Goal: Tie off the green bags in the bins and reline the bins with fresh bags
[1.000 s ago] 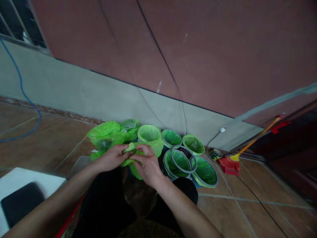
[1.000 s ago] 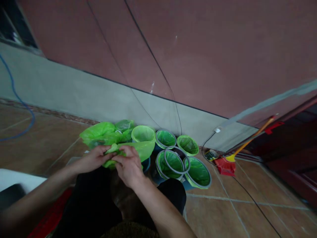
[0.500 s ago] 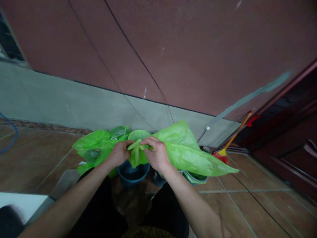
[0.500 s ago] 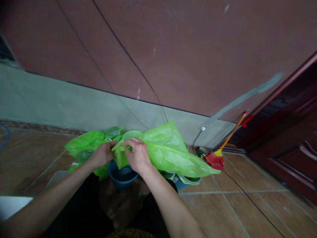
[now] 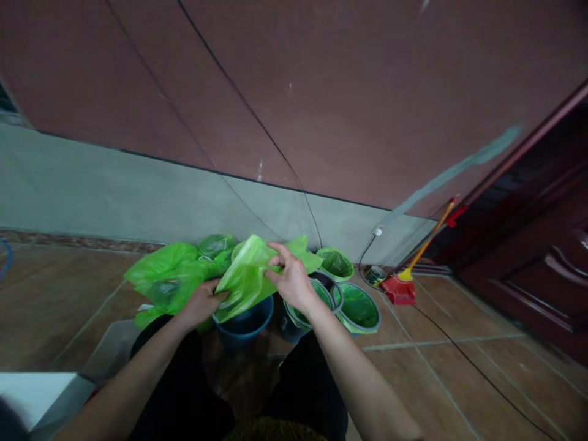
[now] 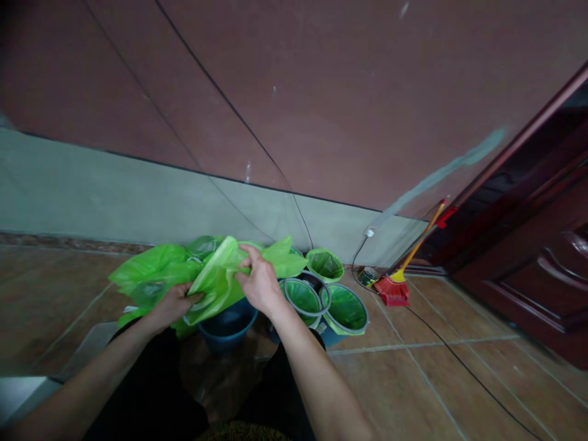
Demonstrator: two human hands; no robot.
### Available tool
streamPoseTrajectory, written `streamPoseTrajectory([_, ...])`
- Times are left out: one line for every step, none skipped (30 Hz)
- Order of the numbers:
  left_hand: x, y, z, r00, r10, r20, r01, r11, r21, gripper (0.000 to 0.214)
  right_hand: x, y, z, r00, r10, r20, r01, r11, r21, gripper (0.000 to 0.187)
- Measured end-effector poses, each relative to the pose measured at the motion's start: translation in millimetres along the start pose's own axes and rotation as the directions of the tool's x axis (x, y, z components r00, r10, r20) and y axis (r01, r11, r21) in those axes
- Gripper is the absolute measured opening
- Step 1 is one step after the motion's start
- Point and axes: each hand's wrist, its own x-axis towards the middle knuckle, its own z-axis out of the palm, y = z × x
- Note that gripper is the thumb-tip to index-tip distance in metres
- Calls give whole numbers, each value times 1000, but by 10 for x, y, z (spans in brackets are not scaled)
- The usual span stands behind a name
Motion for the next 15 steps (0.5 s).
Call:
streamPoseTrajectory([-24, 53, -25, 999, 42, 19, -42, 999, 30, 39, 18, 12, 38, 999, 30, 34, -30, 999, -13, 70])
streamPoseTrajectory([-48, 105, -49, 996, 86, 38, -89, 993, 72, 38, 45, 24, 67, 996, 67, 56, -66, 998, -20, 80])
streamPoseTrajectory([-72, 152, -70, 990, 130, 62, -137, 983, 122, 38, 77, 36, 84, 992, 107, 69, -105, 994, -19, 88])
streamPoseTrajectory([-96, 189, -88, 981, 172, 91, -186, 967, 175, 38, 113, 47, 87, 986, 142, 83, -142, 990, -11, 93])
streamPoseTrajectory([-118, 216, -102, 970, 212, 119, -235, 945, 230, 39, 149, 55, 77, 980, 171, 99, -172, 985, 2, 96])
streamPoseTrajectory([-136, 231, -113, 957, 251, 148, -284, 916, 284, 41, 183, 60, 56, 974, 191, 121, -194, 981, 13, 98])
streamPoseTrajectory([-151, 236, -120, 943, 286, 168, -328, 882, 340, 44, 214, 60, 28, 968, 201, 152, -207, 978, 22, 100])
streamPoseTrajectory([-161, 235, -123, 933, 312, 180, -359, 845, 395, 49, 241, 55, -4, 960, 200, 194, -209, 977, 27, 101])
streamPoseTrajectory([-167, 230, -123, 927, 327, 185, -376, 811, 449, 56, 265, 46, -36, 952, 192, 239, -205, 978, 29, 101])
streamPoseTrajectory([-172, 224, -122, 925, 327, 192, -379, 780, 498, 62, 289, 38, -67, 943, 181, 277, -196, 980, 28, 101])
streamPoseTrajectory([-175, 220, -122, 927, 317, 202, -375, 756, 537, 67, 314, 33, -95, 937, 169, 305, -186, 982, 28, 100])
streamPoseTrajectory([-178, 218, -123, 929, 301, 217, -371, 738, 564, 70, 341, 36, -119, 936, 157, 316, -174, 984, 28, 97])
streamPoseTrajectory([-182, 218, -128, 929, 287, 234, -370, 726, 579, 72, 369, 48, -140, 938, 145, 315, -161, 987, 27, 92])
streamPoseTrajectory([-187, 219, -136, 928, 274, 254, -373, 722, 583, 73, 397, 71, -158, 942, 136, 306, -149, 989, 21, 83])
streamPoseTrajectory([-192, 220, -148, 925, 264, 273, -377, 726, 575, 73, 419, 101, -172, 948, 128, 293, -136, 991, 9, 70])
